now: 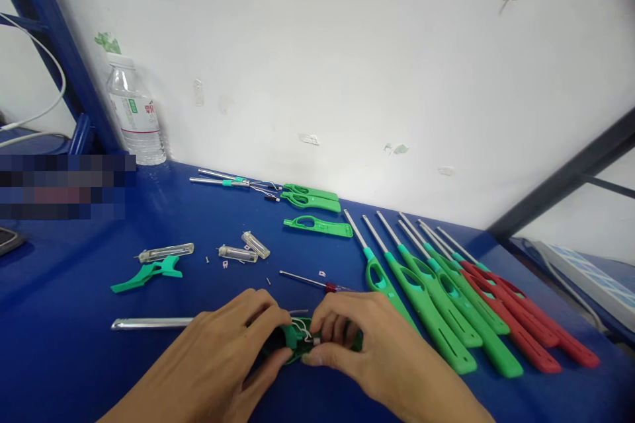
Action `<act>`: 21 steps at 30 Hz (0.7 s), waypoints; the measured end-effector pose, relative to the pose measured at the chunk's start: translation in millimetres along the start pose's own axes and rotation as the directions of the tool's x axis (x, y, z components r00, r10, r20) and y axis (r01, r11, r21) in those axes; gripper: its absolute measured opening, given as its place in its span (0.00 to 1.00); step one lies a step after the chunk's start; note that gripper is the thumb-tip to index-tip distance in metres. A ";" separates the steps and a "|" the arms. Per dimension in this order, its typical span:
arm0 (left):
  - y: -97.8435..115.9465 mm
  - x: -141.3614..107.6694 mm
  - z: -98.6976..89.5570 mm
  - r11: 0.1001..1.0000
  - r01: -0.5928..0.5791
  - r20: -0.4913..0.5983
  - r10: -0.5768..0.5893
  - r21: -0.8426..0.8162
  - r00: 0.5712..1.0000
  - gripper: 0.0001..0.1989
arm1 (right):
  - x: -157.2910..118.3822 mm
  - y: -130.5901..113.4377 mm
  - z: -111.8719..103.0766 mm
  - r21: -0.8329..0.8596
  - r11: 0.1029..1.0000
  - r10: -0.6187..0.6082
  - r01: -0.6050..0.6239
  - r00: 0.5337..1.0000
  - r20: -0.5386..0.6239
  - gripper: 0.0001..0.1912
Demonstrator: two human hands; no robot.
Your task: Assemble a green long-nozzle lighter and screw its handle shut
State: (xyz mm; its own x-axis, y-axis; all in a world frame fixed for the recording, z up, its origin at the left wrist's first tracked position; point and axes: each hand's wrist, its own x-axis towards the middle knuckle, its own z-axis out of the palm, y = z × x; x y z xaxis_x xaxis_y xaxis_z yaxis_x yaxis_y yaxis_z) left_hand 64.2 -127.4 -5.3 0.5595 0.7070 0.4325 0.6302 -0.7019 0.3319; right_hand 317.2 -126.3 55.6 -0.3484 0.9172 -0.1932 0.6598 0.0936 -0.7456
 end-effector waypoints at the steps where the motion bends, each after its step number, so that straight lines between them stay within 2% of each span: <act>1: -0.2 0.3 -0.1 1.000 0.004 0.003 -0.004 -0.004 1.000 0.09 | 0.4 0.0 0.3 0.002 1.000 0.020 -0.020 1.000 0.005 0.08; 9: -0.5 -0.2 1.4 0.998 -0.060 -0.067 0.061 0.015 0.996 0.13 | 1.3 5.3 0.8 -0.053 0.998 -0.027 0.027 1.000 -0.003 0.08; 16: 4.1 3.8 -1.2 0.996 -0.066 -0.107 0.071 0.053 0.992 0.14 | -0.8 6.0 0.9 -0.043 0.998 -0.042 0.042 0.999 0.000 0.10; 21: 2.6 1.4 -0.8 0.998 -0.049 -0.073 0.052 0.044 0.996 0.12 | -3.3 6.2 1.8 -0.049 0.998 -0.049 0.049 0.999 -0.002 0.11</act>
State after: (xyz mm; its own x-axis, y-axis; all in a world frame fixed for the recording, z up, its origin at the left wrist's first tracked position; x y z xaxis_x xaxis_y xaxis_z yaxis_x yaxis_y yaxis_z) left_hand 66.1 -128.3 -3.1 0.5507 0.6613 0.5094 0.6249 -0.7312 0.2736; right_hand 321.2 -129.4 50.4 -0.3789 0.9124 -0.1546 0.6738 0.1574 -0.7219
